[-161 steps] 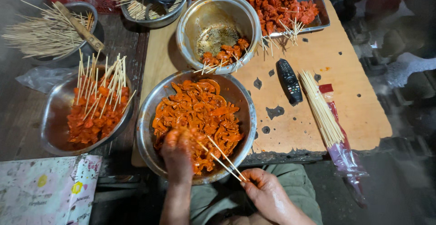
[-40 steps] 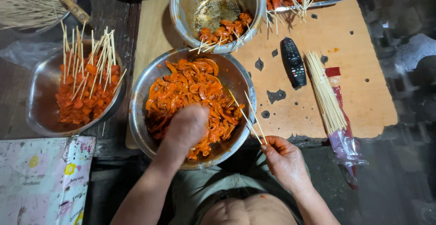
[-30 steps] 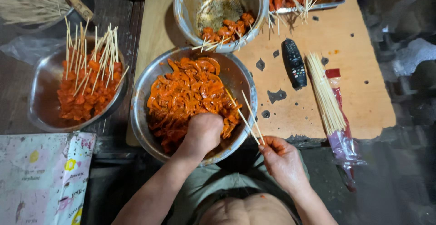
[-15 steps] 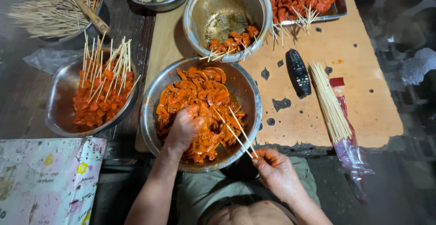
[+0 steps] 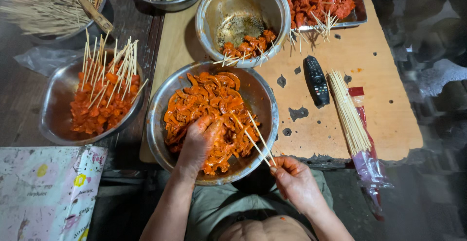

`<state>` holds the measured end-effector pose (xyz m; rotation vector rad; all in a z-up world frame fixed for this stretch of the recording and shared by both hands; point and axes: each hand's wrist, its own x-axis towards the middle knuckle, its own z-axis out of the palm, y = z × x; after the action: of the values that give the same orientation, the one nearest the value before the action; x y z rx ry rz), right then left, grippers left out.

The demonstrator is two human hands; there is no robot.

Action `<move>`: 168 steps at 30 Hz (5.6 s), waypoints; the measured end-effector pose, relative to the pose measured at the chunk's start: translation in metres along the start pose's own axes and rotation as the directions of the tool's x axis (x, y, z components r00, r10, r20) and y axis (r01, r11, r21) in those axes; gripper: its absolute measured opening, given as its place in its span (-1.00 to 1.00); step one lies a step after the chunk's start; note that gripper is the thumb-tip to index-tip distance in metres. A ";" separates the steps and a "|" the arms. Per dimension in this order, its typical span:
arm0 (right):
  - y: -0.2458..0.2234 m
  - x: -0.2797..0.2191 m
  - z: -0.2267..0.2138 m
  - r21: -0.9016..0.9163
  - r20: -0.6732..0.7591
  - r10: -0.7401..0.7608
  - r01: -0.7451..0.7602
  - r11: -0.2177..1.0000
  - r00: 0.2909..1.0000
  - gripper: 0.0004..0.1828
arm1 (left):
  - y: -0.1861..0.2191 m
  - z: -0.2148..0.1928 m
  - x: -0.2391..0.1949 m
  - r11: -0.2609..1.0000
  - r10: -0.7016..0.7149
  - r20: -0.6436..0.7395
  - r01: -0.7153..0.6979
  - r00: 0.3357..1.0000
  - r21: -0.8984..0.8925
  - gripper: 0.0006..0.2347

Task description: The person threads pieces of marinated meat onto wooden skewers by hand, moving the finished skewers to a metal tray and a bowl.

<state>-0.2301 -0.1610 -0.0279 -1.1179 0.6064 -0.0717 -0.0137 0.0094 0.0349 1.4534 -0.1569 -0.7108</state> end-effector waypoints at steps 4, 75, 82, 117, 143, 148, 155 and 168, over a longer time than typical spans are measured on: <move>-0.003 0.004 0.003 0.012 0.006 0.006 -0.006 1.000 1.000 -0.84 | 0.017 0.009 -0.011 0.988 -0.068 0.034 0.062 0.997 0.143 -0.61; 0.001 -0.012 0.015 -0.059 -0.061 0.076 -0.080 0.995 0.995 -0.90 | -0.067 0.017 0.001 0.752 -0.210 0.144 0.254 0.967 -0.609 -0.61; 0.020 -0.016 0.007 -0.114 -0.094 0.113 -0.123 0.986 0.989 -0.89 | -0.064 0.021 0.027 0.655 0.090 -0.029 -0.081 0.996 -0.752 -0.71; -0.007 -0.017 -0.009 -0.452 0.046 -0.137 0.143 0.880 0.990 -0.89 | 0.020 -0.008 -0.027 0.982 0.182 0.054 -0.178 0.982 -0.062 -0.77; -0.035 0.007 0.003 -0.117 -0.242 0.000 -0.029 0.993 0.970 -0.90 | -0.013 0.022 0.022 0.382 0.504 0.377 -0.591 0.777 0.710 -0.67; -0.040 0.000 -0.006 -0.053 -0.270 -0.012 -0.002 0.999 0.963 -0.92 | -0.046 0.034 0.059 0.036 0.382 0.667 -0.732 0.639 0.680 -0.79; -0.033 -0.007 -0.013 -0.039 -0.300 0.006 -0.019 0.999 0.954 -0.92 | -0.040 0.026 0.062 0.327 0.098 0.518 -0.519 0.850 0.790 -0.74; -0.008 -0.014 -0.004 -0.079 -0.128 0.035 -0.045 0.996 0.991 -0.86 | -0.031 0.005 0.026 0.942 0.056 0.098 -0.020 0.994 -0.335 -0.85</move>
<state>-0.2418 -0.1636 -0.0162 -1.1857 0.7503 -0.0842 -0.0061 -0.0076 -0.0015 1.0866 -0.1383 -0.7439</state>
